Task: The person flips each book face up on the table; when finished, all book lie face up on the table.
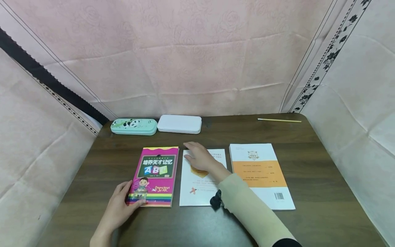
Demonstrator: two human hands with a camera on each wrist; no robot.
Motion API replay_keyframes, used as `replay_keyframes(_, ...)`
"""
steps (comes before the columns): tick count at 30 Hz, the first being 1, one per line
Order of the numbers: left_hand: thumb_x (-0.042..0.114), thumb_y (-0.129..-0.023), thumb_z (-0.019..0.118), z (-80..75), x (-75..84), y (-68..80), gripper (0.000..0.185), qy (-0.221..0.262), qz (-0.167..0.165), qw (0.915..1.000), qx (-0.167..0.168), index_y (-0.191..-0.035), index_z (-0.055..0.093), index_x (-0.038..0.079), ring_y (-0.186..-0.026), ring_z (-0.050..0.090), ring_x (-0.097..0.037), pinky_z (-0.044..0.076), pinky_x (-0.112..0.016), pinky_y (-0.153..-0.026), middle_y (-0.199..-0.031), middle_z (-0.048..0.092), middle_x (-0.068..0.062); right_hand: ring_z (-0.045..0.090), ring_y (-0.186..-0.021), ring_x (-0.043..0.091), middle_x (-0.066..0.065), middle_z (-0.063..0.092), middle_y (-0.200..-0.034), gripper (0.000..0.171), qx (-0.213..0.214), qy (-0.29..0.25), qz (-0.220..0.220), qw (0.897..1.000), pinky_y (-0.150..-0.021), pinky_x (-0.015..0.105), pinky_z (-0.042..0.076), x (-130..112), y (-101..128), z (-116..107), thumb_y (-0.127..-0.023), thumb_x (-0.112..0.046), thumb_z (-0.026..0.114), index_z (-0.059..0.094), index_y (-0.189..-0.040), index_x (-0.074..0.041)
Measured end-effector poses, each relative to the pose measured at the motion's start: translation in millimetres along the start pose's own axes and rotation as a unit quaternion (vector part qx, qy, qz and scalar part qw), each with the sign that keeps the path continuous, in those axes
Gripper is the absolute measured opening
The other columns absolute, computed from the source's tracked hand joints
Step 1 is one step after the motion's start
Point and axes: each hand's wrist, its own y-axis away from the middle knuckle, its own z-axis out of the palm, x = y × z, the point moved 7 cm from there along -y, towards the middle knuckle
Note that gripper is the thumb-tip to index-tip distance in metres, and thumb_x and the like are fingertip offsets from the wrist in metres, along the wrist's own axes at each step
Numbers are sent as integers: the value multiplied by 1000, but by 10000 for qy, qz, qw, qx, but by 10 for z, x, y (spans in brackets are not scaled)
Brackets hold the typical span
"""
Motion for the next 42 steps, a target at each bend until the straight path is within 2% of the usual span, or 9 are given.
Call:
replay_keyframes(5,41,-84,84,-4,88,-18,94,62,145,9993,346,-152,39,-5,-142,29,-47,35,-64,-110,-157,26,-26,42,-142,31,13,49,-151,52,124,-121,191,9997,-116,47,36,83,99,-123,-102,-21,62,47,-149,-3)
replay_keyframes(7,39,-84,84,10,132,-27,91,130,251,9987,432,-151,41,-4,-142,31,-46,36,-64,-110,-157,28,-24,42,-142,31,13,49,-151,52,175,-149,272,9994,-115,48,37,111,133,-169,-102,-22,62,48,-149,-3)
replay_keyframes(14,30,-82,87,98,352,-45,83,530,925,9927,559,-148,47,0,-138,44,-42,41,-59,-108,-152,43,-20,52,-133,30,12,56,-144,50,330,-82,510,9981,-111,49,42,225,252,-310,-102,-23,63,52,-146,-3)
replay_keyframes(17,30,-82,87,141,440,-54,82,599,1017,9917,510,-148,47,1,-139,43,-42,40,-59,-108,-152,44,-20,56,-128,28,11,57,-142,49,379,-119,630,9972,-107,48,45,275,300,-362,-101,-23,65,54,-145,-3)
replay_keyframes(24,35,-82,86,244,580,-67,85,556,836,9947,211,-153,45,12,-139,41,-38,44,-60,-105,-155,42,-14,57,-128,27,11,57,-142,50,402,-283,809,9955,-105,47,48,383,385,-456,-100,-26,66,55,-144,-4)
replay_keyframes(29,34,-80,88,355,674,-67,82,580,768,9953,-46,-150,50,15,-140,41,-34,45,-57,-106,-156,43,-8,57,-127,29,13,57,-141,50,515,-301,929,9939,-106,47,48,470,460,-529,-99,-24,68,56,-142,-2)
replay_keyframes(35,30,-80,88,481,805,-53,76,628,1084,9920,-172,-146,55,13,-138,45,-33,44,-55,-108,-153,45,-7,58,-121,30,15,60,-135,48,613,-151,1022,9928,-101,47,50,575,533,-581,-99,-23,68,57,-140,-1)
replay_keyframes(42,31,-81,87,569,934,-51,77,751,1218,9888,-434,-148,53,13,-140,43,-30,41,-55,-110,-154,45,-5,58,-118,31,17,61,-132,48,678,-106,1190,9905,-100,48,51,632,603,-646,-98,-22,69,57,-140,-1)
